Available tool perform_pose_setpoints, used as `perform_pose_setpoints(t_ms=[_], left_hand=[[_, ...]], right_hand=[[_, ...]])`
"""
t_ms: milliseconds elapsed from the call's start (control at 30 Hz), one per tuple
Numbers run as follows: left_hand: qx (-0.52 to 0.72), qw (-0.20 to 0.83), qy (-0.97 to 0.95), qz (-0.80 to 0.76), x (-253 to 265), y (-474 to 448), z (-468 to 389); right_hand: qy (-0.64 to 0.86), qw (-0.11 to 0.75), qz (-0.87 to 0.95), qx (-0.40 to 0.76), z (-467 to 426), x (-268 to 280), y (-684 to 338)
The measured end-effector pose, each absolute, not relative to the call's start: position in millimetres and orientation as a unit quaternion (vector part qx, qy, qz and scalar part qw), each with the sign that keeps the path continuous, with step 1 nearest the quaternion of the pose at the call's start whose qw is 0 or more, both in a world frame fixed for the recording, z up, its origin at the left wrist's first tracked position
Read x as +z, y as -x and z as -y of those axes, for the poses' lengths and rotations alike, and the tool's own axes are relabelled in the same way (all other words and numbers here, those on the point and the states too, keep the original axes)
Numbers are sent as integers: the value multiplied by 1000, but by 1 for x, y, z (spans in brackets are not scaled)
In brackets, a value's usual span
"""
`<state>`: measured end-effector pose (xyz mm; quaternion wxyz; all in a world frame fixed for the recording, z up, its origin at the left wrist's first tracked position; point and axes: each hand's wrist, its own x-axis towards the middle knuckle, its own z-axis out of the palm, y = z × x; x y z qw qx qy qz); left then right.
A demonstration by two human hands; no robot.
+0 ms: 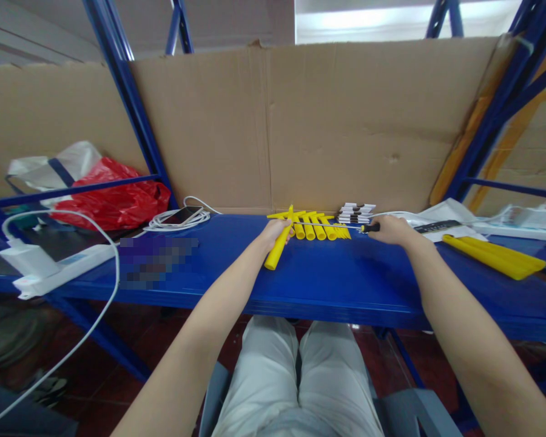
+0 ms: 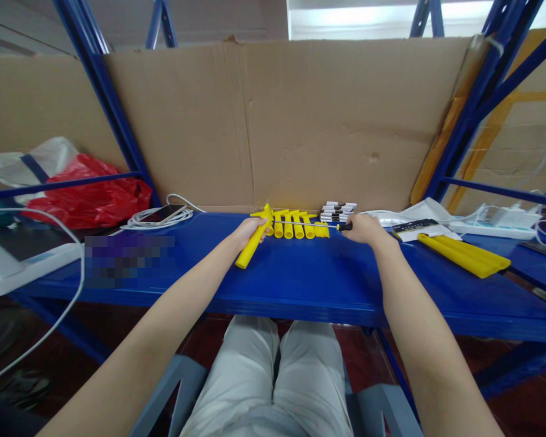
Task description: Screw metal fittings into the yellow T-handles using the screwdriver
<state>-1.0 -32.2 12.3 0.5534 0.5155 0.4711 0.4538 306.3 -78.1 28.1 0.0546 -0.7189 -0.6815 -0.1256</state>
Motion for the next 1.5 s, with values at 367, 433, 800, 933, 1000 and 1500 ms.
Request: perform_pose_setpoints(t_ms=[367,433,800,933,1000,1500], left_hand=[[452,554,-519,-469,12,1,31],[451,553,-519,-470,12,0,32],[443,550,-524,-475,13,0,33],[456,553,-516,-468,13,0,33],[457,555,-513,-468,13,0,32],[453,554,-513,-474,13,0,34]], right_hand=[[720,77,680,-116,76,25,-309],[713,70,689,-111,76,26,-310],[725,80,669,-139,74,24,-309],[719,73,681,-121,76,26,-307],[712,69,691,-110,77,27,-308],[718,91,678,-129,74,22,-309]])
